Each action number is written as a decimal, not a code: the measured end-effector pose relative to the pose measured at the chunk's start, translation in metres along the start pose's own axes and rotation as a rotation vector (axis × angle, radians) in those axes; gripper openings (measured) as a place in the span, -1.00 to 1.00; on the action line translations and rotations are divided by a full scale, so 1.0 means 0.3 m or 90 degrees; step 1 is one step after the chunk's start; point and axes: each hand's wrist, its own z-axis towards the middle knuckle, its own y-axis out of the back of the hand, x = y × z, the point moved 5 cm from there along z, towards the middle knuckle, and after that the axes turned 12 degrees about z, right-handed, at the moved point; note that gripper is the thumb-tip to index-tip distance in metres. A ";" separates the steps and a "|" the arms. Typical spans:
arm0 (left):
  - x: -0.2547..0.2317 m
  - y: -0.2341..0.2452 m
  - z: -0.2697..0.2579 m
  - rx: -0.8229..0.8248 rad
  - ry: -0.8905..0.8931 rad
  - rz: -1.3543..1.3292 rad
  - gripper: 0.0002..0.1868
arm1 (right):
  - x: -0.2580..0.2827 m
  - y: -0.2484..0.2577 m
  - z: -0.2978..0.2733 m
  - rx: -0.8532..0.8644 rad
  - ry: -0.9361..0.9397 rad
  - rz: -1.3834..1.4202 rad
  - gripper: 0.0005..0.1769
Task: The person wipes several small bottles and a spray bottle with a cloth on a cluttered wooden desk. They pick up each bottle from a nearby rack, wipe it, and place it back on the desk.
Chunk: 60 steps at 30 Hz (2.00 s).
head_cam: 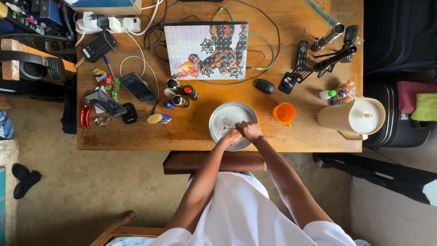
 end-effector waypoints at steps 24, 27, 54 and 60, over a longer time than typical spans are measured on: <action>-0.350 0.127 -0.632 -0.476 -0.401 0.243 -0.80 | 0.124 0.153 -0.258 -0.015 -0.472 1.346 -0.68; -0.278 0.146 -0.715 -0.478 -0.392 0.229 -0.78 | 0.232 0.200 -0.250 0.064 -0.386 1.280 -0.58; 1.128 0.406 -2.122 -1.026 -0.117 -0.181 -0.85 | 2.033 -0.143 0.116 0.493 0.182 1.037 -0.43; 1.328 0.455 -2.165 -1.128 0.017 -0.193 -0.83 | 2.182 -0.376 0.290 0.567 0.125 0.947 -0.58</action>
